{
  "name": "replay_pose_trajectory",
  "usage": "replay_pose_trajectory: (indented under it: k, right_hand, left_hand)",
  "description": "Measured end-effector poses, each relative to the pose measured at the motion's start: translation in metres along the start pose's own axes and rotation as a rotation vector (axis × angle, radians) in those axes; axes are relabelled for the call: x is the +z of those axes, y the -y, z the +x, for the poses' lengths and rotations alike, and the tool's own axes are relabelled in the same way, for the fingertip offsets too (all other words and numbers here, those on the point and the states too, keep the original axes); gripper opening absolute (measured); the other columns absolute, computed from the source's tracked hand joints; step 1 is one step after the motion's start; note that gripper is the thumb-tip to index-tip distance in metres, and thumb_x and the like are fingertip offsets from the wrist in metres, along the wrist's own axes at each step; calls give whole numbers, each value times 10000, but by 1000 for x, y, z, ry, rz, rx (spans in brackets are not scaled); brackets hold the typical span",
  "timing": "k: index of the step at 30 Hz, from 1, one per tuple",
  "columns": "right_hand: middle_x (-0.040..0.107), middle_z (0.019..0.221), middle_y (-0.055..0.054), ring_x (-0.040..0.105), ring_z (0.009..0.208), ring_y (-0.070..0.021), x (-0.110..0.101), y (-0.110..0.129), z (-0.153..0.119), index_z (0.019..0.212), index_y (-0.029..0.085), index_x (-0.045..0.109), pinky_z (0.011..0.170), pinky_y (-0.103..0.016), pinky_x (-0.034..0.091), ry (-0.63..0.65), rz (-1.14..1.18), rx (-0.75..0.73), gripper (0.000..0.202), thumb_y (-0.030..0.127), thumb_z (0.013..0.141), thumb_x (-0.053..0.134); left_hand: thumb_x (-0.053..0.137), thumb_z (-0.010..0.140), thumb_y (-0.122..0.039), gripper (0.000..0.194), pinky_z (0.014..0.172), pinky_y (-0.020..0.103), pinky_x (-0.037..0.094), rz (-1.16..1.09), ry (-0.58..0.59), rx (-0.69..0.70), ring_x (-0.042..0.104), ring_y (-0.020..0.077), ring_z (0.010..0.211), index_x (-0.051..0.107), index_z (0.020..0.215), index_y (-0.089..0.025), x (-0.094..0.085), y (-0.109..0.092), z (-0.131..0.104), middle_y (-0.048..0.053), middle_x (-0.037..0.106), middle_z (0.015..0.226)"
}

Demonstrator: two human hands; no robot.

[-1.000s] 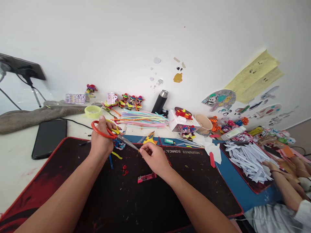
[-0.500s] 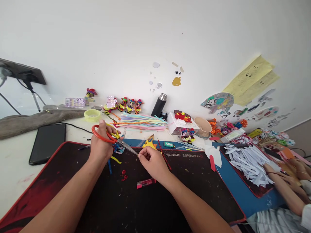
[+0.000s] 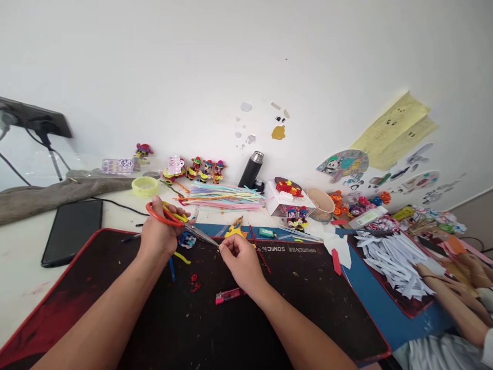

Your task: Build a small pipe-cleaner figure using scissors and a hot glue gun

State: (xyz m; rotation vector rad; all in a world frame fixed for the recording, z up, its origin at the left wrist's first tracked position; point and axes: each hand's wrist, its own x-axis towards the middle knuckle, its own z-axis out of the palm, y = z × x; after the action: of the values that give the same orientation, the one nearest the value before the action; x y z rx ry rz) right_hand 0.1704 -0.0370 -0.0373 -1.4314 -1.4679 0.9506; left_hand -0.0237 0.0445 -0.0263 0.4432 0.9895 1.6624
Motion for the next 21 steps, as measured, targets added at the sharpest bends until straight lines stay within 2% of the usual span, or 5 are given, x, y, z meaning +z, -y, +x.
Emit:
replay_pose_trajectory:
  k: [4, 10, 14, 21]
  right_hand:
    - [582, 708, 22, 515, 637, -160, 3, -4, 0, 804, 211, 645, 620, -288, 406, -12, 45, 21, 125, 320, 865, 656]
    - [599, 720, 16, 525, 647, -165, 1, -9, 2, 815, 211, 655, 626, -291, 413, -24, 69, 40, 141, 341, 862, 677]
    - [615, 738, 9, 540, 663, -166, 0, -13, 2, 820, 211, 659, 643, -295, 424, -32, 80, 34, 143, 342, 869, 690]
    - [564, 707, 26, 474, 595, -154, -2, -15, 2, 840, 224, 651, 560, -279, 380, -6, 128, 68, 217, 435, 865, 700]
  left_hand:
    - [582, 982, -657, 539, 505, 292, 602, -9, -12, -9, 702, 218, 697, 573, 679, -211, 2, -1, -1, 27, 641, 708]
    - [611, 964, -653, 530, 584, 332, 641, 6, -3, -9, 706, 222, 723, 586, 691, -200, 5, -3, -5, 37, 665, 709]
    - [645, 951, -630, 503, 583, 309, 638, 0, 36, 22, 704, 209, 733, 589, 700, -197, 4, -1, -6, 37, 674, 745]
    - [684, 940, -606, 495, 609, 317, 643, -16, 54, 85, 696, 205, 756, 575, 684, -196, 6, -2, -9, 35, 668, 746]
